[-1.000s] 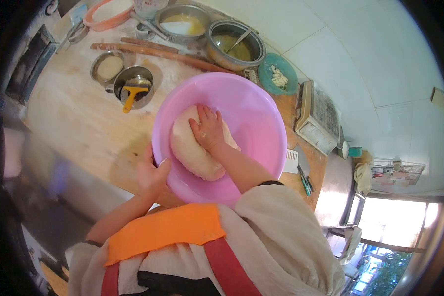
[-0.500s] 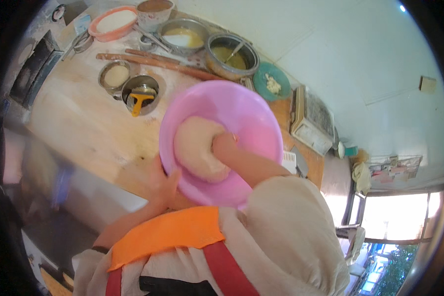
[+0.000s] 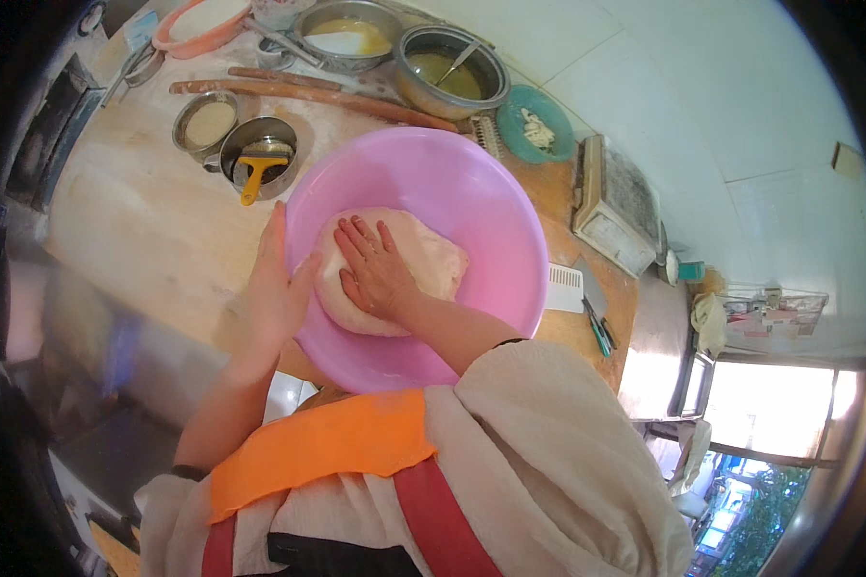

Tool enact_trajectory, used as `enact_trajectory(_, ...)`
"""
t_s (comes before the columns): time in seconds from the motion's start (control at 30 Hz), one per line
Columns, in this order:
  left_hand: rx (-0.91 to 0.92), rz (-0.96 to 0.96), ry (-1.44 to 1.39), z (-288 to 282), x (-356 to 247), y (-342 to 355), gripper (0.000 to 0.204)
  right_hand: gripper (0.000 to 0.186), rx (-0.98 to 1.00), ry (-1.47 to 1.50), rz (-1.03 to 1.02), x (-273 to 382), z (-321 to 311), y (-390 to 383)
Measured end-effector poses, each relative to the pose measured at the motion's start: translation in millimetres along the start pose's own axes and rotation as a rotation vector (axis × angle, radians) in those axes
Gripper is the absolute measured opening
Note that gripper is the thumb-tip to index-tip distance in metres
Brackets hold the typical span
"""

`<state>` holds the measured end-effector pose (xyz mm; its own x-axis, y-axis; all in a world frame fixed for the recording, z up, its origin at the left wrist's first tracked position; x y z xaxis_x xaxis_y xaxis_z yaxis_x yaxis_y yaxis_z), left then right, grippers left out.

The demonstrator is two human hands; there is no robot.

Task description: The person kneads dough in a bowl, adds liquid with a spoon, and then mixes a larger quantity of dough in a plastic bin. They later carry the bowl to a different room, place it on a shelf, and handle a metal tray near an oven.

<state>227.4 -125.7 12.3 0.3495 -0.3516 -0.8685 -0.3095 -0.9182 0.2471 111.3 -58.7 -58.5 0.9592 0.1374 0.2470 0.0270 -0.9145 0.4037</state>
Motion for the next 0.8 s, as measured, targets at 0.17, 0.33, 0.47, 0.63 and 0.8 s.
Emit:
enact_trajectory(0.17, 0.013, -0.132, -0.068, 0.9, 6.5, -3.5, 0.066, 0.049, -0.083, 0.405, 0.712, -135.8, -17.8, -56.9)
enact_trajectory(0.33, -0.026, -0.133, 0.009, 1.1, 8.1, -1.3, 0.068, 0.057, 0.226, -0.228, 0.799, -156.3, -8.4, -78.4)
enact_trajectory(0.47, -0.074, -0.031, 0.017, 1.0, -1.7, 0.9, 0.069, 0.065, 0.045, 0.214, 1.207, -152.0, 0.3, -72.2)
enact_trajectory(0.63, 0.004, -0.152, -0.01, -4.4, 6.2, -3.6, 0.067, 0.059, 0.16, -0.097, 0.965, -163.8, -13.9, -49.6)
enact_trajectory(0.8, -0.015, -0.157, -0.068, -2.3, 10.6, -2.5, 0.066, 0.061, 0.152, -0.031, 0.266, -59.7, -20.3, -6.4)
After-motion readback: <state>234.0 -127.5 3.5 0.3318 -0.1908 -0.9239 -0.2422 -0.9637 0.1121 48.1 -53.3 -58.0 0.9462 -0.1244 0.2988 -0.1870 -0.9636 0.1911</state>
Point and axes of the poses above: each hand's wrist, its own y-axis towards the middle knuckle, its own z-axis out of the palm, x = y × z, the point moved 10 cm from there along y, towards the middle knuckle, and after that the axes turned 12 degrees about -x, right-handed, at the moved point
